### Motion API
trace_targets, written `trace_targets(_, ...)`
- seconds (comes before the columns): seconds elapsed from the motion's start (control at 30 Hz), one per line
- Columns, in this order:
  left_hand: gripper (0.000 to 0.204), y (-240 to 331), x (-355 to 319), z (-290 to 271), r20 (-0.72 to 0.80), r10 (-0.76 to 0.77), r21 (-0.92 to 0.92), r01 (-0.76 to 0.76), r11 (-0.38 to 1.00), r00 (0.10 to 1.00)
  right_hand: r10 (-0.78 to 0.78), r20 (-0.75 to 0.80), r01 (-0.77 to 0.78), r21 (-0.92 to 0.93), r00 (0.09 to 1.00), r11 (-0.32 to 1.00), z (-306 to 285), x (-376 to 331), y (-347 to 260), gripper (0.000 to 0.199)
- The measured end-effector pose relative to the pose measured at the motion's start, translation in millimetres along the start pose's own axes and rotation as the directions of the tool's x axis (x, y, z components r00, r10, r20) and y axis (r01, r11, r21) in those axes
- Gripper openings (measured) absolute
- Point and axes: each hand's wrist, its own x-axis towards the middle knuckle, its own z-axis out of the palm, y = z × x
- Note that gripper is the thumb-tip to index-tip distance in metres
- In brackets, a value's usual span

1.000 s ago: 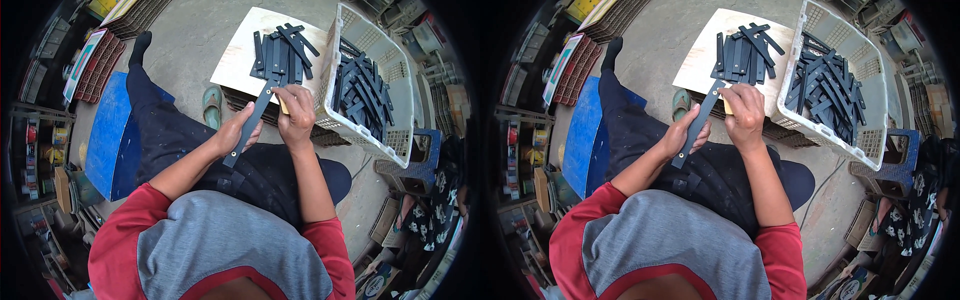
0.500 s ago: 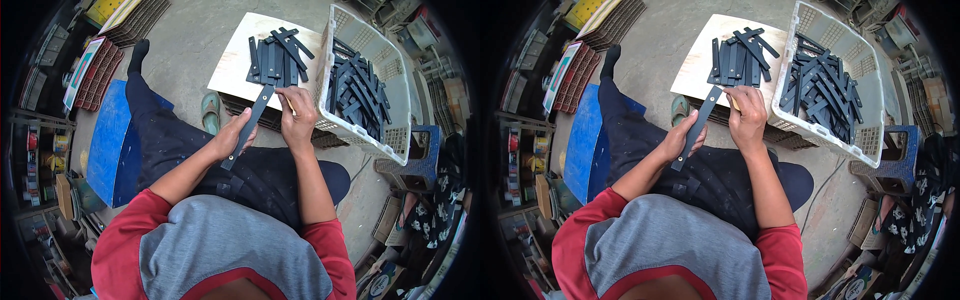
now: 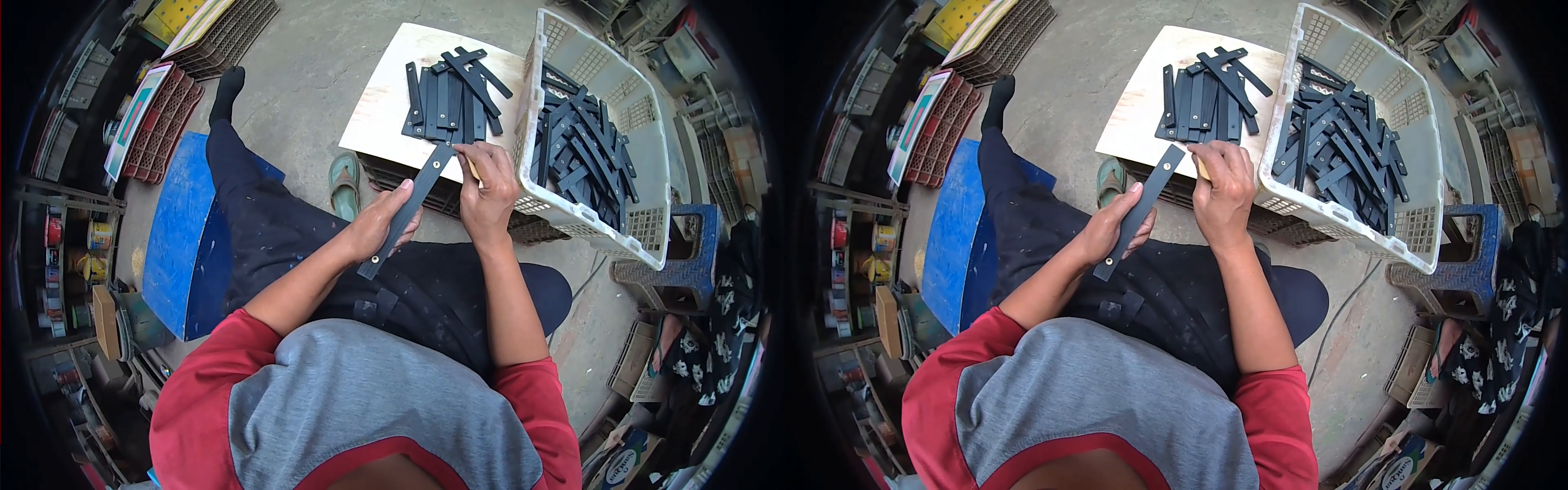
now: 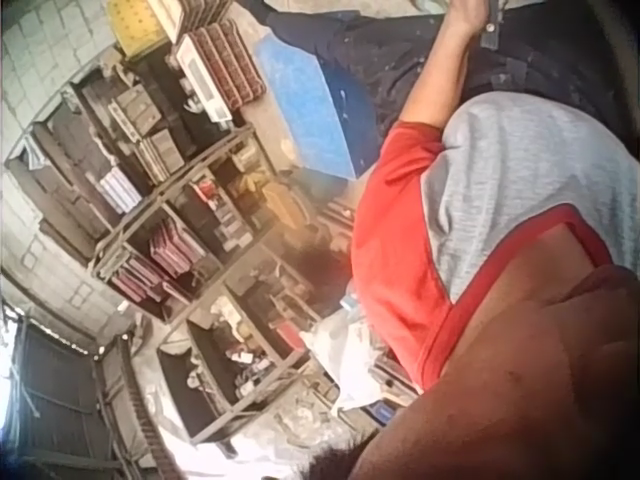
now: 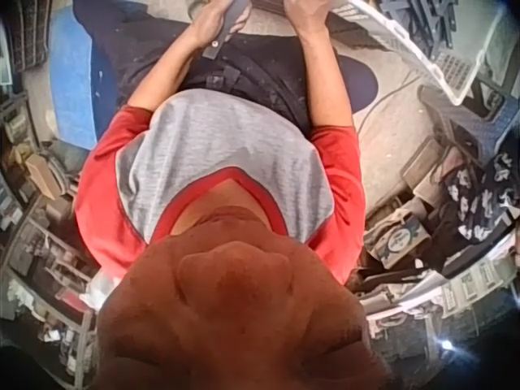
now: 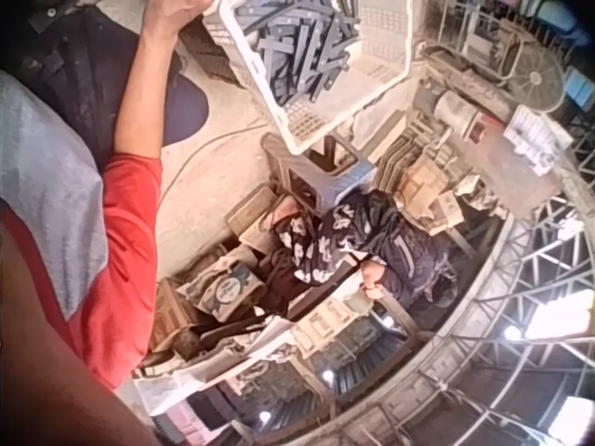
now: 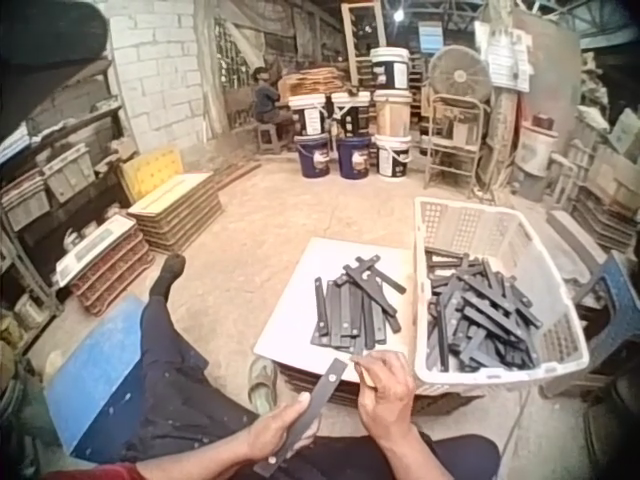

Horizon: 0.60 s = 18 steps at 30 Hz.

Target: Cleaning and checking the fit of small black components in a workshop.

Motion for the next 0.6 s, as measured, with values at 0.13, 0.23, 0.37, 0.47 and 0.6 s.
trace_targets(0.13,0.059,5,-1,0,-0.025,0.006,-0.046,-0.007,0.999,1.000,0.012,-0.045,-0.005,0.140,0.999,0.990,-1,2,-4,0.023)
trace_targets(0.23,0.057,4,0,0,-0.017,0.013,-0.055,-0.014,0.998,1.000,-0.049,0.002,0.048,0.125,0.999,0.991,-1,-2,-9,0.029)
trace_targets(0.37,0.058,5,-2,-2,-0.017,0.012,-0.058,-0.013,0.998,1.000,-0.098,0.009,0.096,0.119,0.995,0.988,2,-4,-8,0.033)
trace_targets(0.47,0.058,4,0,-3,-0.010,-0.007,-0.058,0.006,0.998,1.000,-0.087,0.013,0.085,0.097,0.996,0.992,3,-5,-9,0.034)
trace_targets(0.6,0.059,3,0,-2,-0.010,-0.008,-0.050,0.008,0.999,1.000,-0.097,0.030,0.095,0.079,0.995,0.992,1,-6,-10,0.037)
